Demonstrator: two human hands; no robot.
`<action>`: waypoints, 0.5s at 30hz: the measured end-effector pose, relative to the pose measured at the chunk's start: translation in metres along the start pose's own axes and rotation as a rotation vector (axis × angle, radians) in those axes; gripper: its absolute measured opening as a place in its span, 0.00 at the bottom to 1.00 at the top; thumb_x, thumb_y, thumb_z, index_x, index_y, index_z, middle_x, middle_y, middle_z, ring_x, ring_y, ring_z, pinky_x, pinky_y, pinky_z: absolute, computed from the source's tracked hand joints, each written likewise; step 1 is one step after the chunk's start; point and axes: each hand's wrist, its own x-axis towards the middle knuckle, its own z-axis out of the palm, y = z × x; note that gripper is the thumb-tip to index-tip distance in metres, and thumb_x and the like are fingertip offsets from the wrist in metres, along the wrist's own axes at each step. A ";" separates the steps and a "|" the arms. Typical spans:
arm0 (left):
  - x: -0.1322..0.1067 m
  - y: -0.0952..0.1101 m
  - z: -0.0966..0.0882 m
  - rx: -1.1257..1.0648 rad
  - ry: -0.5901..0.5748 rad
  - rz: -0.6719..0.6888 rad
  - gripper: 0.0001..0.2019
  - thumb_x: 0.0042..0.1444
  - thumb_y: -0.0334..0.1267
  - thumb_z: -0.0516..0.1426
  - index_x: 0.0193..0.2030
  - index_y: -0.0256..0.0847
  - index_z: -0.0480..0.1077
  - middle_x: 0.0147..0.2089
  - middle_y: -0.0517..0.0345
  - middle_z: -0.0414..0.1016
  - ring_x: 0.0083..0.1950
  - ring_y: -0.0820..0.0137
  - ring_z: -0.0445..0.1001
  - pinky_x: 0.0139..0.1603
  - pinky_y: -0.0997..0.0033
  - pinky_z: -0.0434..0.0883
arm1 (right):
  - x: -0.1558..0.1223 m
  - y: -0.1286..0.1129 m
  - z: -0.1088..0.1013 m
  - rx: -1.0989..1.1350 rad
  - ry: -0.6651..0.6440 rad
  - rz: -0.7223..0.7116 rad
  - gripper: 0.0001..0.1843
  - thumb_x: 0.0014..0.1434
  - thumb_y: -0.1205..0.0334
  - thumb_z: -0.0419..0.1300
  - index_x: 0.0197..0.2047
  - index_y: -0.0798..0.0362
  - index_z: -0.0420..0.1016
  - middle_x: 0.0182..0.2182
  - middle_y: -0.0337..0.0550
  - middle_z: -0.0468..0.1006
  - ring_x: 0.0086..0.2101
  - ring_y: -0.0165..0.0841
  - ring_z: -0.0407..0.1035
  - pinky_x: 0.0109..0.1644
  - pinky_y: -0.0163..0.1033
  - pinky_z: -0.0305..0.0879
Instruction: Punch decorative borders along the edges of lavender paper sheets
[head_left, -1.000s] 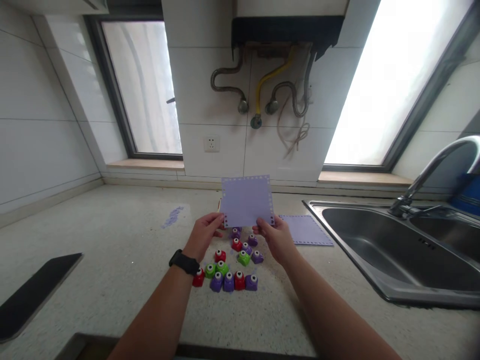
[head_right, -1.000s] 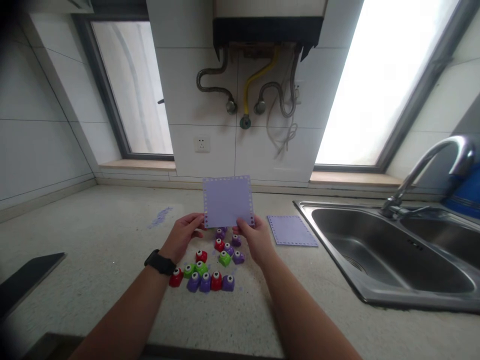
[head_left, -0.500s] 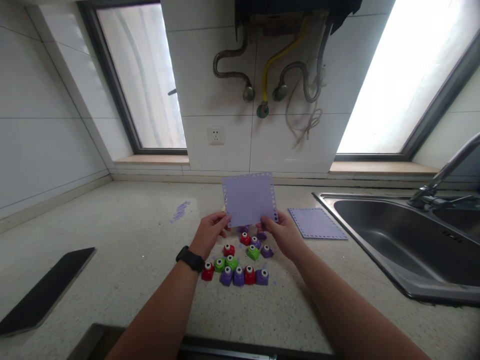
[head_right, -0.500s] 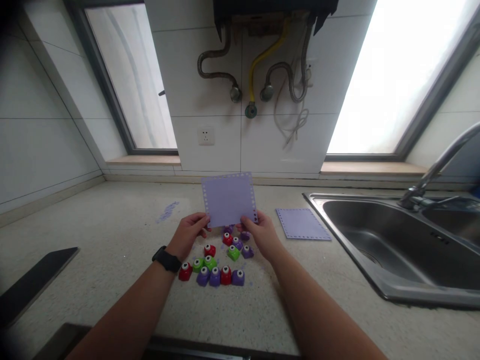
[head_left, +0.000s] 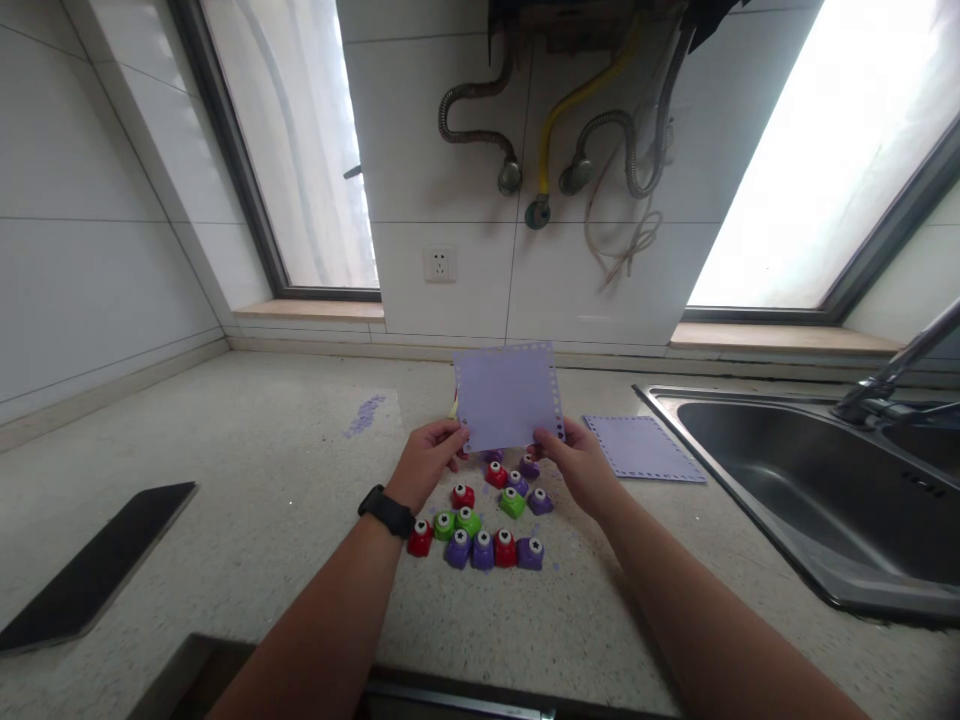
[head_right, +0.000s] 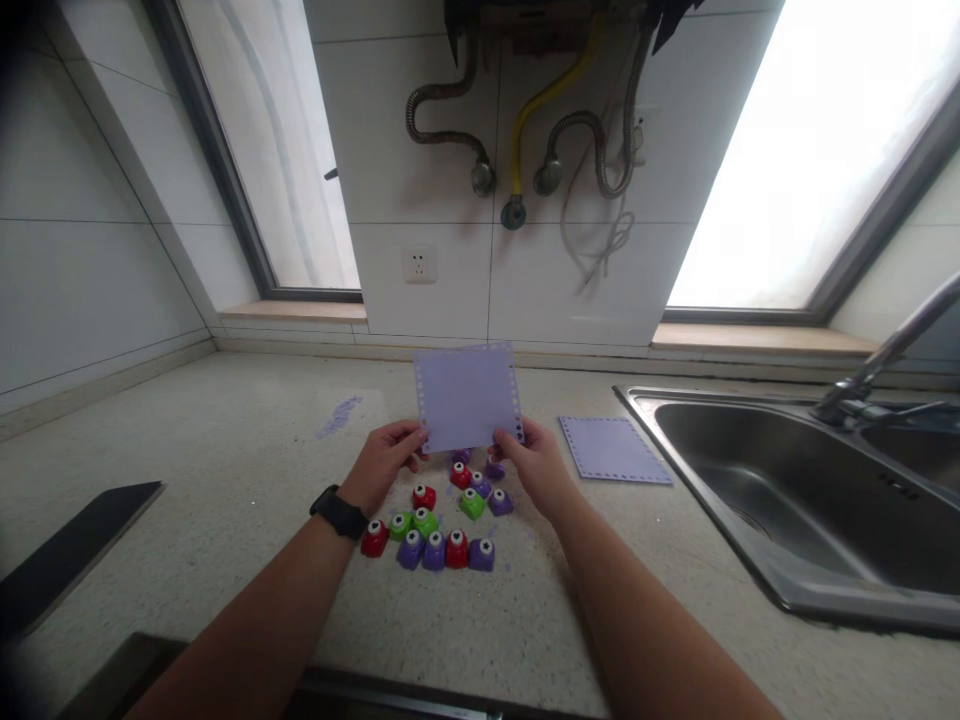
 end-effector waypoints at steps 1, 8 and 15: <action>0.000 0.000 0.000 0.002 -0.008 -0.001 0.15 0.53 0.49 0.66 0.36 0.37 0.79 0.28 0.56 0.76 0.27 0.71 0.71 0.26 0.73 0.68 | 0.000 0.000 -0.001 -0.013 0.001 -0.008 0.15 0.58 0.50 0.66 0.39 0.53 0.76 0.30 0.41 0.79 0.29 0.34 0.72 0.38 0.42 0.69; -0.002 0.005 0.003 0.021 -0.046 -0.003 0.14 0.55 0.48 0.64 0.31 0.37 0.78 0.25 0.58 0.73 0.26 0.72 0.69 0.26 0.73 0.67 | -0.001 -0.006 -0.006 -0.066 0.009 -0.029 0.15 0.58 0.49 0.66 0.37 0.53 0.77 0.27 0.40 0.77 0.28 0.34 0.71 0.36 0.42 0.67; -0.005 0.010 0.002 0.029 -0.077 -0.016 0.13 0.54 0.46 0.65 0.31 0.37 0.77 0.25 0.58 0.75 0.25 0.73 0.69 0.26 0.74 0.67 | -0.006 -0.016 -0.008 -0.075 0.014 -0.030 0.12 0.57 0.52 0.67 0.35 0.53 0.77 0.25 0.40 0.77 0.27 0.34 0.69 0.35 0.41 0.65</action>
